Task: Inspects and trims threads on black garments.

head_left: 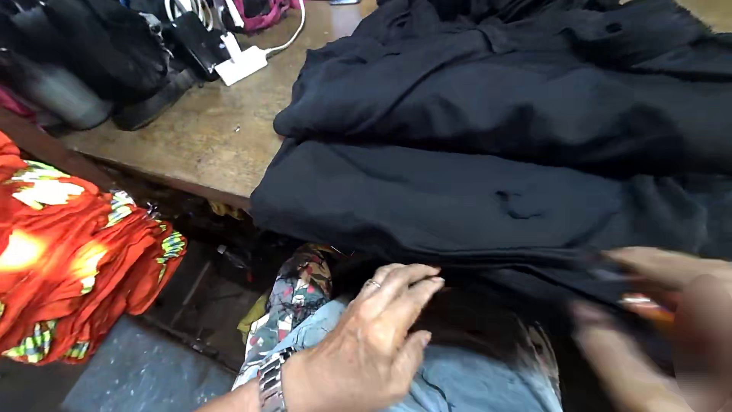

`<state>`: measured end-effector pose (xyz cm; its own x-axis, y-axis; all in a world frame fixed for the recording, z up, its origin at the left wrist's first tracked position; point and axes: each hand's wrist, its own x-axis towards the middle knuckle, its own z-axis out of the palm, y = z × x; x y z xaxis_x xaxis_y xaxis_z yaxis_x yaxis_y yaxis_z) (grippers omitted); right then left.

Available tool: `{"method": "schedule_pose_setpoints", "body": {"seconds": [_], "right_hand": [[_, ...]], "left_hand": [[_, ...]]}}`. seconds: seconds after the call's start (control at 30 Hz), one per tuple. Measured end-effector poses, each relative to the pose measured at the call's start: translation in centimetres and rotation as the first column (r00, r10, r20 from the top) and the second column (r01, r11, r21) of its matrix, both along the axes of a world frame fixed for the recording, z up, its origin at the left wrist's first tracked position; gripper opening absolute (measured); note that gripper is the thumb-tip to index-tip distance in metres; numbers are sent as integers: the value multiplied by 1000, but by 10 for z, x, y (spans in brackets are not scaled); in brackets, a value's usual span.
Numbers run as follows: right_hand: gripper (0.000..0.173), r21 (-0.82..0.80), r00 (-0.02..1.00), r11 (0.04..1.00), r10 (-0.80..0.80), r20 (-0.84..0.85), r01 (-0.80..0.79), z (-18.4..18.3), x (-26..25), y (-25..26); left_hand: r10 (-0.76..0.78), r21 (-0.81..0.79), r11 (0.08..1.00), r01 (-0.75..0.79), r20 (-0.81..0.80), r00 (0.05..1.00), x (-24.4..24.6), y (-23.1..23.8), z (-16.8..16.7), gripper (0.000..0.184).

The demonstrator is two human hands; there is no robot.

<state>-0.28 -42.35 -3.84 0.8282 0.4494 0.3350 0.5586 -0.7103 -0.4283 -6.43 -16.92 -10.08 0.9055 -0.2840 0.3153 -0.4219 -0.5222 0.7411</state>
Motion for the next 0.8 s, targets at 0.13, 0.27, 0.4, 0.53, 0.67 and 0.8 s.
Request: {"method": "schedule_pose_setpoints", "body": {"seconds": [0.13, 0.27, 0.4, 0.53, 0.67, 0.8], "right_hand": [[36, -95, 987, 993, 77, 143, -64, -25, 13, 52], [17, -90, 978, 981, 181, 104, -172, -16, 28, 48], [17, 196, 935, 945, 298, -191, -261, 15, 30, 19], [25, 100, 860, 961, 276, -430, -258, 26, 36, 0], [33, 195, 968, 972, -87, -234, 135, 4, 60, 7], [43, 52, 951, 956, -281, -126, 290, -24, 89, 28]], "left_hand": [[103, -158, 981, -114, -77, 992, -8, 19, 2, 36], [98, -466, 869, -165, -165, 981, -12, 28, 3, 24], [-143, -799, 507, -322, -447, 883, -8, 44, 15, 30], [-197, -841, 330, -429, -506, 840, 2, 58, 16, 27], [2, -755, 325, -569, -601, 799, 2, 65, 19, 26], [138, -709, 314, -631, -623, 770, 0, 75, 21, 32]]}}
